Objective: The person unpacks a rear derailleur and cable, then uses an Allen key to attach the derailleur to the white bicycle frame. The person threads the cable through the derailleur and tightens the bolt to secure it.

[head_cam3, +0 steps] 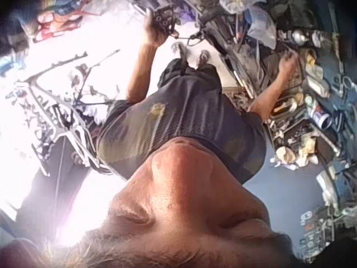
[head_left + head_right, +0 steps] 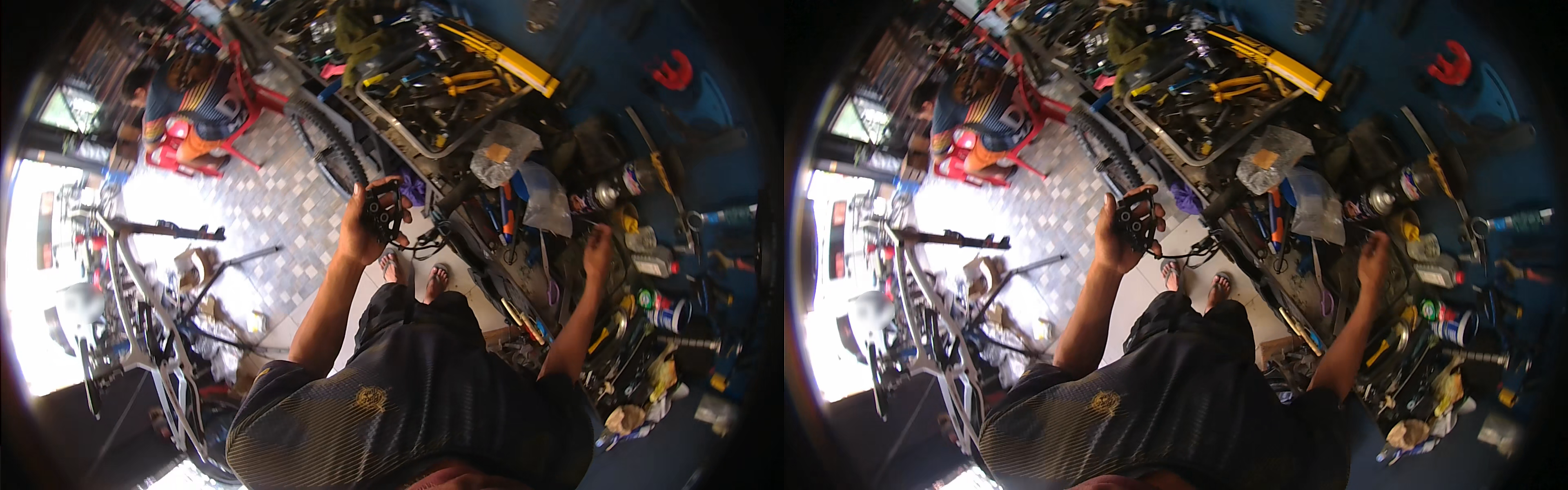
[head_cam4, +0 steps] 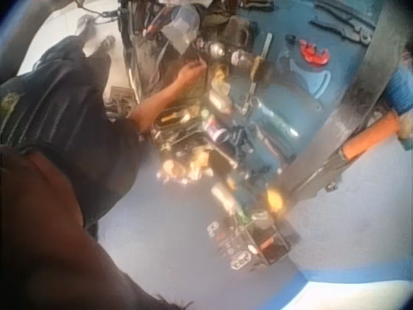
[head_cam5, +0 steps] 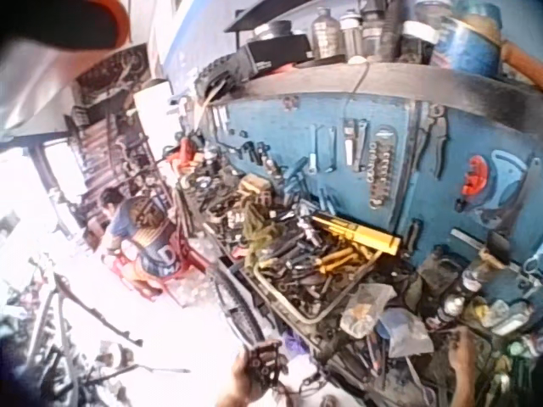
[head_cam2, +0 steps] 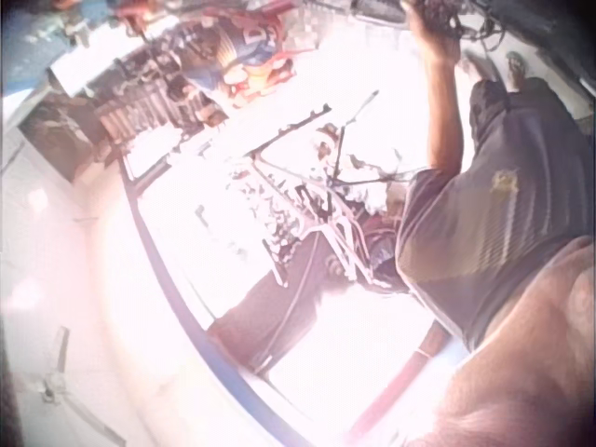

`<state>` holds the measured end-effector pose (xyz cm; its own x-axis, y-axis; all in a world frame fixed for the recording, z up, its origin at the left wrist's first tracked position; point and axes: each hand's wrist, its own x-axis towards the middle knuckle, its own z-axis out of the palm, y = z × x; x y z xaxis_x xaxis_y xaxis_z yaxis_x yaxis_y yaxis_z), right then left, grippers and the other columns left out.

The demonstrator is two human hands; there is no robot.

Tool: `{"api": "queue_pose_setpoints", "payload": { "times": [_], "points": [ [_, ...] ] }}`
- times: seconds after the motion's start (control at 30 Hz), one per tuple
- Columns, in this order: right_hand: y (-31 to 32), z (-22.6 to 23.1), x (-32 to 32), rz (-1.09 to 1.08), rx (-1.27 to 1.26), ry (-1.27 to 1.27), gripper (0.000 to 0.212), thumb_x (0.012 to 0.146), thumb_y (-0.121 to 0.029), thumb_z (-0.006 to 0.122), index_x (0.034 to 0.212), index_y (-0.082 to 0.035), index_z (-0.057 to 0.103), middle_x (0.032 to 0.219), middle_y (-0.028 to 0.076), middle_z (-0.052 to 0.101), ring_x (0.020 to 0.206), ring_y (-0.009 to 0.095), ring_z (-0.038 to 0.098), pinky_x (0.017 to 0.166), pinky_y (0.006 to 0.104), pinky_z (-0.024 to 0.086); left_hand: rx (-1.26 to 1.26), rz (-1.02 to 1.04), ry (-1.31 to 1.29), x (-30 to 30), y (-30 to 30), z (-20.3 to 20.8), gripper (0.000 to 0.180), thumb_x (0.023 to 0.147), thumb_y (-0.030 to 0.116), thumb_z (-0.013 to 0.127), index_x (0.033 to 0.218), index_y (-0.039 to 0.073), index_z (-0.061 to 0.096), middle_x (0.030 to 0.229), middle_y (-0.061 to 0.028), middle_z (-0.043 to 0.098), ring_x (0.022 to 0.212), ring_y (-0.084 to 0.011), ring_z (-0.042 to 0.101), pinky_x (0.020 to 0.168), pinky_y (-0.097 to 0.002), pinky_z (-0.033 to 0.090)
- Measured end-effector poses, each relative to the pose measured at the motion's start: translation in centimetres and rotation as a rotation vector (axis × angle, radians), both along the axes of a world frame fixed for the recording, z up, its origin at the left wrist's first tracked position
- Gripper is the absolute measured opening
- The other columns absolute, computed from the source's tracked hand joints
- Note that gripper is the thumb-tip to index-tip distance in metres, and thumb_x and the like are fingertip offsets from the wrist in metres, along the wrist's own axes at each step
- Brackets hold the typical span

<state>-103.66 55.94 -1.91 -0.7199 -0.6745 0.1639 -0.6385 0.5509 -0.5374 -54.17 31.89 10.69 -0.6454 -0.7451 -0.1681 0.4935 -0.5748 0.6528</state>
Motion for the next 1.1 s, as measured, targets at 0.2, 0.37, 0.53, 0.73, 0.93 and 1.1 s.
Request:
{"api": "queue_pose_setpoints", "payload": {
  "times": [0.2, 0.37, 0.53, 0.73, 0.93, 1.1],
  "points": [
    [-0.2, 15.4, 4.6, 0.095, -0.272, 0.075, 0.037, 0.107, -0.035, 0.053, 0.116, -0.002, 0.066, 0.093, 0.007, 0.072, 0.084, 0.015, 0.066, 0.075, 0.0294, 0.051, 0.006, 0.169, 0.059, 2.7, 2.0, 0.8, 0.085, 0.095, 0.070, 0.048, 0.144, 0.000, 0.043, 0.105, -0.0190, 0.064, 0.092, -0.0299, 0.065, 0.054, -0.0422, 0.064],
    [-8.1, 22.5, 18.0, 0.470, -0.501, -0.612, 0.026, 0.107, -0.026, 0.053, 0.111, -0.002, 0.062, 0.066, -0.007, 0.046, 0.053, 0.000, 0.035, 0.048, 0.0196, 0.026, -0.068, 0.330, 0.004, 6.2, 4.9, 1.1, 0.079, 0.096, 0.065, 0.051, 0.143, 0.002, 0.044, 0.106, -0.0189, 0.063, 0.093, -0.0289, 0.065, 0.054, -0.0403, 0.063],
    [-14.7, 20.6, 36.0, 1.053, -0.297, -0.713, 0.017, 0.105, -0.016, 0.055, 0.102, -0.002, 0.062, 0.077, 0.000, 0.062, 0.064, 0.002, 0.049, 0.056, 0.0213, 0.039, -0.248, 0.508, -0.094, 12.2, 8.3, 2.7, 0.066, 0.095, 0.051, 0.059, 0.139, 0.004, 0.045, 0.106, -0.0179, 0.063, 0.091, -0.0270, 0.067, 0.054, -0.0369, 0.062],
    [-15.0, 20.4, 53.1, 1.244, -0.330, -0.796, 0.019, 0.105, -0.019, 0.057, 0.097, -0.002, 0.061, 0.066, -0.001, 0.055, 0.059, 0.003, 0.044, 0.053, 0.0240, 0.038, -0.307, 0.798, -0.135, 21.8, 14.0, 4.8, 0.065, 0.093, 0.042, 0.064, 0.137, -0.002, 0.044, 0.105, -0.0201, 0.064, 0.089, -0.0270, 0.067, 0.054, -0.0366, 0.062],
    [-12.8, 20.6, 65.7, 1.345, -0.254, -0.974, 0.021, 0.106, -0.019, 0.055, 0.096, -0.002, 0.061, 0.062, -0.002, 0.054, 0.056, 0.003, 0.047, 0.050, 0.0232, 0.037, -0.374, 1.033, -0.209, 31.7, 18.9, 5.0, 0.069, 0.091, 0.038, 0.069, 0.138, -0.004, 0.042, 0.105, -0.0179, 0.064, 0.090, -0.0244, 0.067, 0.056, -0.0339, 0.062],
    [-10.9, 20.8, 74.4, 1.448, 0.143, -1.357, 0.037, 0.109, -0.033, 0.048, 0.096, -0.001, 0.061, 0.064, 0.006, 0.062, 0.049, 0.012, 0.058, 0.045, 0.0261, 0.047, -0.538, 1.264, -0.652, 39.7, 23.0, 4.6, 0.058, 0.091, 0.025, 0.071, 0.137, 0.000, 0.046, 0.107, -0.0136, 0.064, 0.091, -0.0167, 0.065, 0.067, -0.0288, 0.059]
  ]
}}
